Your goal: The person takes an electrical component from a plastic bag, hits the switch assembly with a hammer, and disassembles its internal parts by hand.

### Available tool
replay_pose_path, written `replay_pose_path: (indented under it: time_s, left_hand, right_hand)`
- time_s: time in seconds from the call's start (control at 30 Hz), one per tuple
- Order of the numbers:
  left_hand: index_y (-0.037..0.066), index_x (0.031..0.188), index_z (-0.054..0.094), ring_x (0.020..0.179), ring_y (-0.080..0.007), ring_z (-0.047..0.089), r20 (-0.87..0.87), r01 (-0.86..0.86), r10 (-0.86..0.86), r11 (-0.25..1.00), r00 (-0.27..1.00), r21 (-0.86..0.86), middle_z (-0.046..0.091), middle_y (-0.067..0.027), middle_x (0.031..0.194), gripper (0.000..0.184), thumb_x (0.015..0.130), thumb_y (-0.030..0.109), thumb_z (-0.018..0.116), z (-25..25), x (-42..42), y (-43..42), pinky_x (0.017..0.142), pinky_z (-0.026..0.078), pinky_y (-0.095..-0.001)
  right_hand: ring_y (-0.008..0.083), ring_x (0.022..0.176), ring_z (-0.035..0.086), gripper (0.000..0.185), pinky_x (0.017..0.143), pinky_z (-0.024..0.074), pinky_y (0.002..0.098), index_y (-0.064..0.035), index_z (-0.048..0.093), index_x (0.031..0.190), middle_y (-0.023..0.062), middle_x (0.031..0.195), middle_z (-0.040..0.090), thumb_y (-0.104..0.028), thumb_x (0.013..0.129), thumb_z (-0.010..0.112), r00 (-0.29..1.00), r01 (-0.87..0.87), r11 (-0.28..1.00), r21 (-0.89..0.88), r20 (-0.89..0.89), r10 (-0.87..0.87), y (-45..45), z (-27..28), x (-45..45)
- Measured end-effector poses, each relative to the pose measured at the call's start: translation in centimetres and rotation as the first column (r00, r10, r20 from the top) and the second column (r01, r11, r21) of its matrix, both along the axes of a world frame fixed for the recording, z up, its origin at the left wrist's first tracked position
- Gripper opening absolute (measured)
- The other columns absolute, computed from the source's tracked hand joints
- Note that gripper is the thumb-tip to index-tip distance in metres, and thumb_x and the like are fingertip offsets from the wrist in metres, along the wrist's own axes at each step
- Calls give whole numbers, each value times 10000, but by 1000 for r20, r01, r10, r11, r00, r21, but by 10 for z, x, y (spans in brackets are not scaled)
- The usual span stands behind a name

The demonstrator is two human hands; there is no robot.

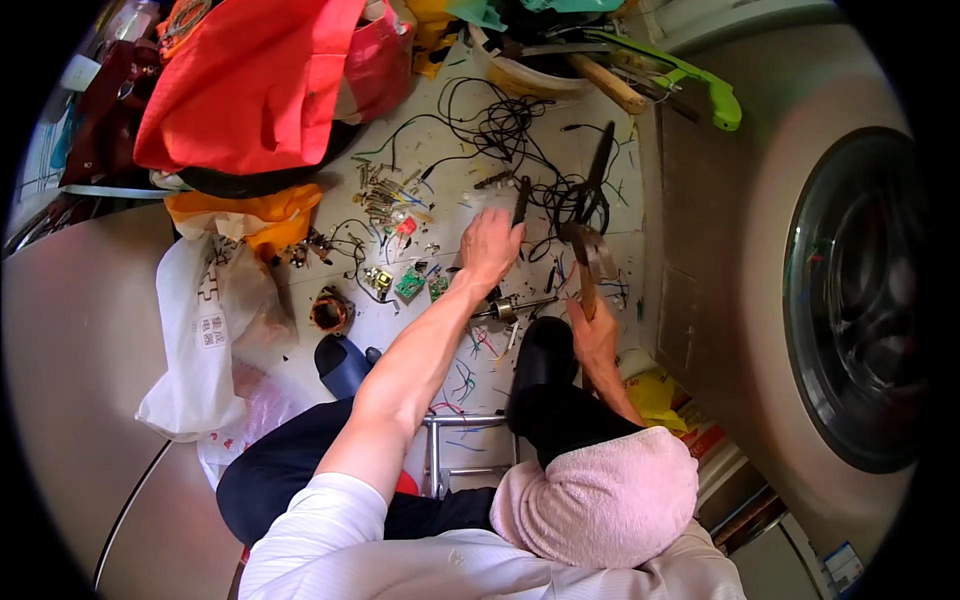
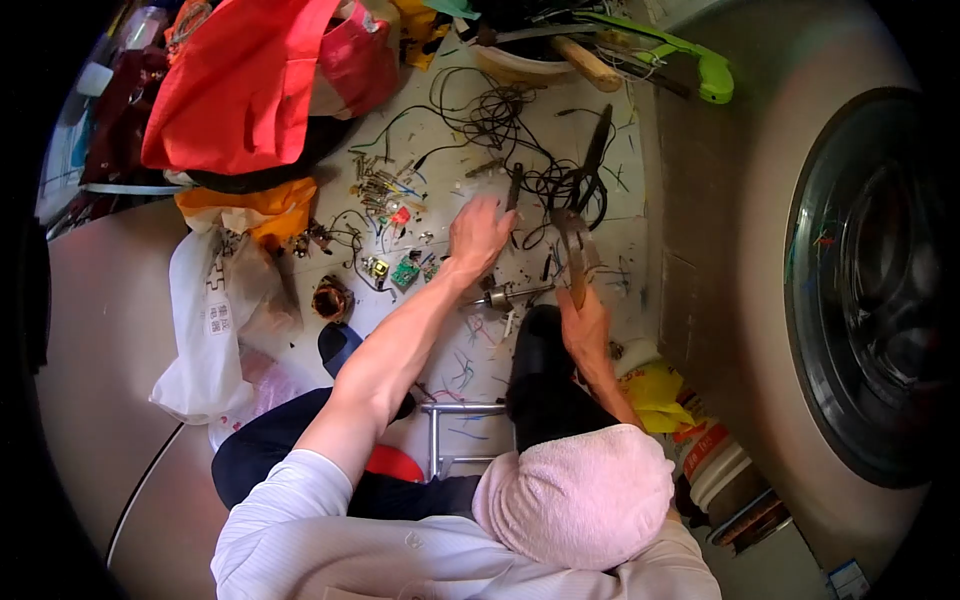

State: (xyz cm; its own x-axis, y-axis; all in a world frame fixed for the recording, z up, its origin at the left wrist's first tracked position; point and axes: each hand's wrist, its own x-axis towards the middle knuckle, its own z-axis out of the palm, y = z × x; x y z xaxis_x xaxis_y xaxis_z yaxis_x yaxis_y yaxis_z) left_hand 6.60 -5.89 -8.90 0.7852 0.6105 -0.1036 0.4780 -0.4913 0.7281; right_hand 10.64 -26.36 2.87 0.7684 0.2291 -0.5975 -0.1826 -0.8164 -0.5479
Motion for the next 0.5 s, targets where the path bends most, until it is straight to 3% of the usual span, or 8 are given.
replay_pose_path:
  time_s: [0.13, 0.2, 0.23, 0.3, 0.37, 0.43, 0.47, 0.5]
  left_hand:
    - [11, 1046, 647, 1003, -430, 606, -104, -32, 28, 999, 994, -32, 645, -221, 1052, 333, 858, 278, 707, -2, 33, -7, 856, 498, -503]
    - [-9, 1045, 645, 1001, -425, 612, -141, -55, 48, 997, 989, -49, 633, -232, 1083, 324, 862, 252, 699, -14, 39, -7, 846, 508, -506]
    - [-29, 1044, 642, 999, -419, 619, -179, -84, 70, 994, 981, -71, 621, -243, 1114, 315, 866, 227, 692, -18, 40, -7, 835, 518, -509]
    - [-38, 1041, 644, 976, -432, 621, -145, -65, 55, 996, 988, -65, 633, -243, 1095, 303, 867, 209, 677, -16, 33, -7, 829, 518, -509]
    - [-46, 1037, 646, 953, -444, 623, -117, -46, 39, 997, 992, -56, 646, -243, 1075, 292, 868, 191, 661, -6, 20, -4, 823, 518, -510]
    - [-45, 1013, 651, 855, -370, 665, -172, -144, 89, 930, 981, -339, 689, -197, 990, 240, 891, 161, 638, 5, 5, 1, 761, 536, -448]
    - [-45, 1013, 651, 855, -370, 665, -181, -143, 85, 931, 980, -335, 689, -197, 990, 240, 891, 161, 638, 3, -6, 4, 761, 536, -448]
    - [-15, 1039, 640, 822, -315, 675, -201, -239, 136, 679, 970, -694, 703, -160, 1001, 216, 922, 165, 629, 1, -18, 8, 725, 539, -397]
  right_hand:
    - [198, 682, 551, 325, 648, 456, 381, 18, 600, 968, 112, 760, 594, -300, 944, 660, 999, -4, 999, -40, 37, 5, -50, -30, -12]
    - [343, 745, 624, 316, 695, 471, 439, 15, 606, 1000, 195, 839, 654, -290, 941, 663, 984, -61, 962, -265, 145, 103, -71, -32, -17]
    - [343, 745, 624, 316, 695, 471, 439, 15, 606, 1000, 195, 839, 654, -290, 941, 663, 984, -62, 964, -260, 143, 102, -83, -34, -18]
    - [455, 868, 636, 310, 759, 483, 481, 7, 606, 1056, 251, 904, 667, -273, 938, 670, 968, -82, 913, -399, 185, 168, -107, -38, -20]
    - [466, 902, 638, 304, 778, 489, 488, 5, 602, 1071, 256, 929, 669, -256, 934, 676, 970, -40, 911, -410, 205, 135, -117, -36, -22]
    - [477, 937, 640, 301, 796, 496, 496, 4, 597, 1085, 261, 954, 671, -240, 930, 682, 970, 4, 905, -425, 222, 100, -130, -39, -23]
    - [480, 944, 641, 304, 807, 501, 500, 6, 592, 1094, 266, 971, 668, -226, 923, 690, 957, -35, 894, -448, 243, 159, -140, -45, -23]
    - [482, 951, 642, 308, 818, 506, 503, 7, 587, 1103, 271, 988, 665, -212, 917, 697, 940, -73, 881, -468, 263, 218, -150, -51, -24]
